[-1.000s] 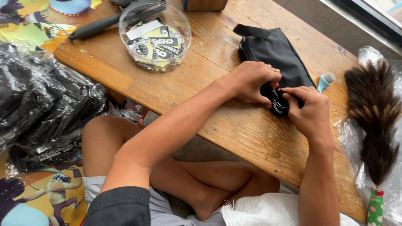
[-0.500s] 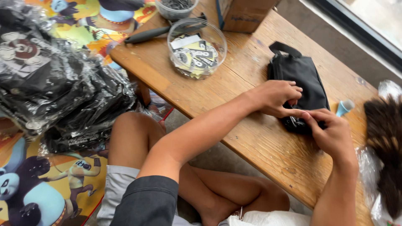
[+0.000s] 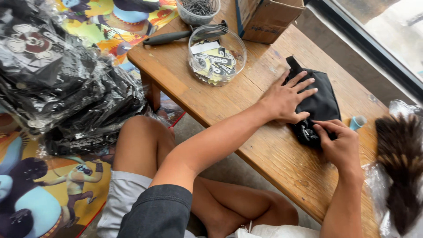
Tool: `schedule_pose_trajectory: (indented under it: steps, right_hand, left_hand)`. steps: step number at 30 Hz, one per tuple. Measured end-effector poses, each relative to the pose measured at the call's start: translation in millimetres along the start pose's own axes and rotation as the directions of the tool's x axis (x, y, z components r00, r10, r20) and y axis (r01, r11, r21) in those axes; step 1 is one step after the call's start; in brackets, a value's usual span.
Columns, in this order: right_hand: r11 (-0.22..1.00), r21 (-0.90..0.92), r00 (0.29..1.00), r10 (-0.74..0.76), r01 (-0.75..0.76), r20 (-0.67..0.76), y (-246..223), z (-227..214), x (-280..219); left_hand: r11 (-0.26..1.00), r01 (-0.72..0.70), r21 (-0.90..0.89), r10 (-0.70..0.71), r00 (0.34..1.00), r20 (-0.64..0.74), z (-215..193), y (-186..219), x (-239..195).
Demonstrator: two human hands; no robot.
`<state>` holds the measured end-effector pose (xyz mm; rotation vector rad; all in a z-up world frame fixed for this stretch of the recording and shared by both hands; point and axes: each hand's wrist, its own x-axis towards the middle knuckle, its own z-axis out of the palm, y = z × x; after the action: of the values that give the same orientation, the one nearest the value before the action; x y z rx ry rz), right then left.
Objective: The person cleans a black shoulder bag with a blue brush, then attaches a keychain with a cartoon character to the bag's zipper pull.
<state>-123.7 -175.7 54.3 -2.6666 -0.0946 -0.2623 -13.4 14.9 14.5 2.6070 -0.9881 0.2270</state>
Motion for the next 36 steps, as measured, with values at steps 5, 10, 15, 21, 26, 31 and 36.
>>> schedule_pose_trajectory:
  steps: [5,10,15,21,26,31,36]
  right_hand:
    - [0.988,-0.078,0.959,-0.149,0.134,-0.243,15,2,7]
    - [0.977,-0.207,0.934,-0.111,0.041,-0.339,35,5,37]
    - [0.950,-0.304,0.964,-0.142,0.070,-0.223,31,13,64]
    - [0.990,-0.133,0.996,0.056,-0.046,0.071,-6,1,51]
    - [0.984,-0.170,0.998,0.056,-0.051,0.020,-22,-40,10]
    - [0.951,-0.274,0.986,0.109,-0.140,-0.125,69,-72,-30]
    - [0.835,-0.455,0.950,0.290,-0.311,-0.117,81,-82,-67]
  left_hand:
    - [1.000,-0.006,-0.025,0.007,0.998,0.061,-2,-1,4]
    - [1.000,-0.006,-0.021,0.009,0.991,0.134,-3,-3,6]
    - [1.000,0.005,0.017,-0.007,0.988,0.155,-1,-3,6]
    - [1.000,0.018,0.012,-0.020,0.977,0.210,-8,-3,2]
    - [0.999,-0.012,-0.035,0.016,0.990,0.140,-8,-8,1]
    - [0.991,-0.077,-0.108,0.075,0.997,-0.025,-11,-19,-4]
    - [0.977,-0.072,-0.202,0.019,0.968,-0.251,-8,-23,-3]
